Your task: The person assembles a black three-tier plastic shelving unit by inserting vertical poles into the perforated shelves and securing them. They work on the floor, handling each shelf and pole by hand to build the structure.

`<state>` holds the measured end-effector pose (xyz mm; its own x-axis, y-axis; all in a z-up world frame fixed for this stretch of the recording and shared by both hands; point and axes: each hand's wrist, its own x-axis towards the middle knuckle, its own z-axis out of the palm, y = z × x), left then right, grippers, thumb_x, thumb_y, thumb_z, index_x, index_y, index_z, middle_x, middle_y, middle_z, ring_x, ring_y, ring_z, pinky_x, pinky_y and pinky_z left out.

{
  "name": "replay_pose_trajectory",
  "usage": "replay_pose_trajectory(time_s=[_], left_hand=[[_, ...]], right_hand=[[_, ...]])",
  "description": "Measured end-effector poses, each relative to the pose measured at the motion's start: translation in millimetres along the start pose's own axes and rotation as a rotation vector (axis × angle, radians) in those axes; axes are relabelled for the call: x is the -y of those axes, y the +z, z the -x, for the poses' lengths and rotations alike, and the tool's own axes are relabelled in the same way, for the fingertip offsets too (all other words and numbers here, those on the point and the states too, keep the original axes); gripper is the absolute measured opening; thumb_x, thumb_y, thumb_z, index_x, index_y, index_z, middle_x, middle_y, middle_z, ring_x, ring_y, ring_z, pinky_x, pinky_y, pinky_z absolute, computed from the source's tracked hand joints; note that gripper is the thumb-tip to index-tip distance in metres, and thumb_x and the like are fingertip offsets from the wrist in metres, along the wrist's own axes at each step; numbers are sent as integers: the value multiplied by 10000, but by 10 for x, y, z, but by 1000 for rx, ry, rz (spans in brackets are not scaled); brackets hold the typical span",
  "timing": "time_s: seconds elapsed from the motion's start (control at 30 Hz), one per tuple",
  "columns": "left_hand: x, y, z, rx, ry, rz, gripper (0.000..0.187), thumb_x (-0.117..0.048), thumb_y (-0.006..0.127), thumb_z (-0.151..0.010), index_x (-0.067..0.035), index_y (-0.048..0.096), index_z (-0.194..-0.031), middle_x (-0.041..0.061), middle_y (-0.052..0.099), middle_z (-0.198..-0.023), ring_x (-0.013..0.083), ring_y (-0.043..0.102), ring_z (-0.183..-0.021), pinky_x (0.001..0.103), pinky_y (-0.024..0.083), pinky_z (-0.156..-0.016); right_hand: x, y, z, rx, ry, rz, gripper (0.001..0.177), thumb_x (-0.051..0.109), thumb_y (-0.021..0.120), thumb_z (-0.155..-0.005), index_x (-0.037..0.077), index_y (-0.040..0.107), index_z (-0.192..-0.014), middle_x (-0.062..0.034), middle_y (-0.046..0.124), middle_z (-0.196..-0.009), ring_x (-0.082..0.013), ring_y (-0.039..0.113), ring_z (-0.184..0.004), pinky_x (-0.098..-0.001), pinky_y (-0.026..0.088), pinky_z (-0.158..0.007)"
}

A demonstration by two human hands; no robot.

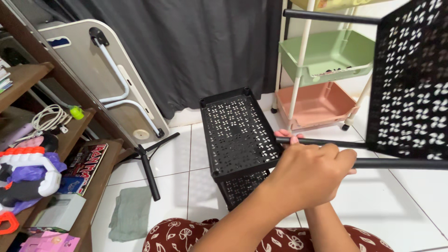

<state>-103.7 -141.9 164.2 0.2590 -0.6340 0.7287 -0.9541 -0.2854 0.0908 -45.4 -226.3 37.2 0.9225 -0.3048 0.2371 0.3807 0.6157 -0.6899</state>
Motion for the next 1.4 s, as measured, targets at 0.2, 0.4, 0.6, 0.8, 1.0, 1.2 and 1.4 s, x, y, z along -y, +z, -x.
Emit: replay_pose_trajectory(time_s=[0.2, 0.4, 0.6, 0.8, 1.0, 1.2, 1.4], left_hand=[[57, 271, -98, 130, 58, -76, 127, -50, 722, -696, -66, 641, -792, 97, 670, -757, 263, 693, -679, 404, 517, -583], [30, 421, -177, 271, 115, -158, 125, -90, 730, -638, -105, 700, -758, 86, 681, -737, 255, 711, -688, 397, 513, -549], [37, 344, -438, 274, 155, -229, 263, -171, 658, -814, -355, 801, -937, 42, 696, -690, 240, 714, -642, 388, 490, -511], [340, 210, -1034, 365, 252, -364, 150, -343, 678, -779, -366, 815, -837, -18, 748, -725, 217, 727, -680, 406, 512, -600], [554, 56, -1540, 381, 403, -430, 63, -331, 743, -717, -327, 800, -691, -30, 709, -659, 207, 660, -650, 387, 398, -827], [526, 197, -1659, 341, 559, -588, 104, -316, 755, -653, -262, 761, -564, -76, 689, -637, 150, 616, -829, 363, 297, -1034], [937, 390, -1545, 316, 556, -792, 179, -266, 668, -776, -245, 774, -633, -68, 731, -688, 162, 627, -934, 378, 249, -1108]], right_hand=[[-244, -133, -128, 10, 24, -148, 263, 275, 590, -1034, 72, 559, -1197, -139, 650, -1339, -336, 596, -1270, -463, 498, -1051], [-224, -269, -212, 38, 224, -320, 455, 347, 628, -987, 41, 578, -1319, -95, 637, -1314, -312, 546, -1320, -486, 444, -1097], [-129, -244, -266, 72, 213, -49, 623, 429, 570, -970, 70, 461, -1468, -69, 540, -1494, -270, 501, -1388, -402, 352, -1162], [-49, -291, -184, 182, 302, -52, 544, 300, 617, -963, 51, 480, -1427, -132, 588, -1454, -254, 549, -1352, -411, 397, -1135], [-135, -193, -141, 62, -110, 358, 278, 134, 664, -959, 17, 624, -1208, -92, 696, -1221, -225, 624, -1190, -381, 466, -1037], [68, 25, 70, -144, -950, 1335, 226, -19, 741, -758, 40, 719, -976, -107, 690, -1093, -323, 623, -1079, -444, 447, -914], [88, 107, 82, -7, -847, 1125, 229, -45, 677, -854, 74, 705, -1048, -110, 655, -1228, -319, 607, -1179, -403, 481, -1011]])
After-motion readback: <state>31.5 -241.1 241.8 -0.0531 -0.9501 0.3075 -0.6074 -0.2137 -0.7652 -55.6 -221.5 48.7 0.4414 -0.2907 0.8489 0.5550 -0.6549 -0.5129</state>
